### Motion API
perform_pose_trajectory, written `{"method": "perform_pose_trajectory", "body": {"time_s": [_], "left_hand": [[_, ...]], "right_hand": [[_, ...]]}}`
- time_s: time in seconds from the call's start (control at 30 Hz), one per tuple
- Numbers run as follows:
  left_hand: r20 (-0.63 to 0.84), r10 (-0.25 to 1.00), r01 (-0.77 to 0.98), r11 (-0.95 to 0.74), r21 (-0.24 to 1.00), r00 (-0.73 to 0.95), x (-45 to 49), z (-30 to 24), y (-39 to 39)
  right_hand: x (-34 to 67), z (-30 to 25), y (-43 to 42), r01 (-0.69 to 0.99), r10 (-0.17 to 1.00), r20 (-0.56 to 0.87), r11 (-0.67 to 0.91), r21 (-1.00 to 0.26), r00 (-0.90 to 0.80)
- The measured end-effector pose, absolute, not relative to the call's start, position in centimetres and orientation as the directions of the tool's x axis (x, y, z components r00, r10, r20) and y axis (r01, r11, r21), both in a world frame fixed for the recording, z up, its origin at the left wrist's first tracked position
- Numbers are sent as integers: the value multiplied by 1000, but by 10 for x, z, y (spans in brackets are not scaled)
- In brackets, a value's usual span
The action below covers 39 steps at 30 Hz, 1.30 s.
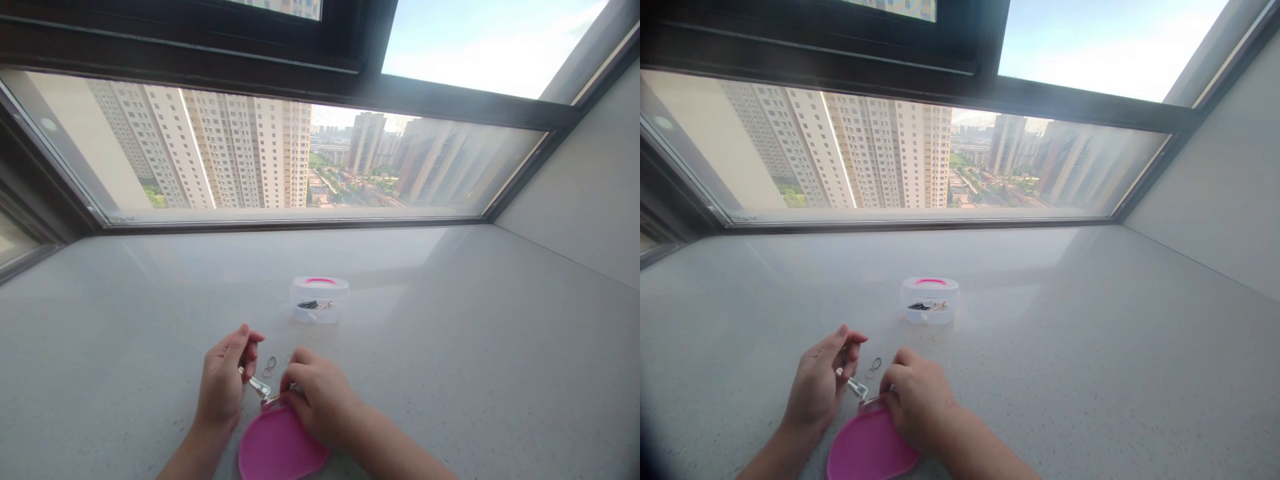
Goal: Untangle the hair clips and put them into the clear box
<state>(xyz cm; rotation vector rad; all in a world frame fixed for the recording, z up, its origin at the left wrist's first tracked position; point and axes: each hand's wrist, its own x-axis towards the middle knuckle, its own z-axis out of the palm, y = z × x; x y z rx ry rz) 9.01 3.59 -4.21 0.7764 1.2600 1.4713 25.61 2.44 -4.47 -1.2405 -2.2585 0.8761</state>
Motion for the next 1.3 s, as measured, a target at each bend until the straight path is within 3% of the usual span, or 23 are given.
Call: {"method": "perform_pose_trajectory", "body": {"time_s": [0.13, 0.27, 0.43, 0.67, 0.87, 1.13, 1.3], "left_hand": [[-156, 943, -314, 59, 948, -294, 90, -38, 37], [-190, 945, -369, 83, 926, -265, 90, -36, 38], [-192, 954, -450, 70, 890, -231, 92, -35, 40], [-183, 962, -492, 61, 869, -203, 92, -35, 39], [-229, 958, -512, 111, 852, -173, 93, -35, 40], [-195, 970, -526, 91, 846, -146, 94, -32, 38], [-169, 978, -491, 89, 866, -121, 95, -33, 37]], "right_hand": [[256, -44, 25, 540, 870, 102, 388, -747, -483], [256, -49, 27, 434, 925, 109, 273, -858, -365], [254, -53, 34, 30, 964, 6, 14, -999, -265], [259, -50, 46, -234, 994, -50, -71, -970, -95], [259, -51, 48, -465, 980, -107, -175, -868, -168], [260, -54, 51, -549, 980, -91, -175, -817, -177], [257, -54, 49, -510, 977, -70, -165, -844, -201]]}}
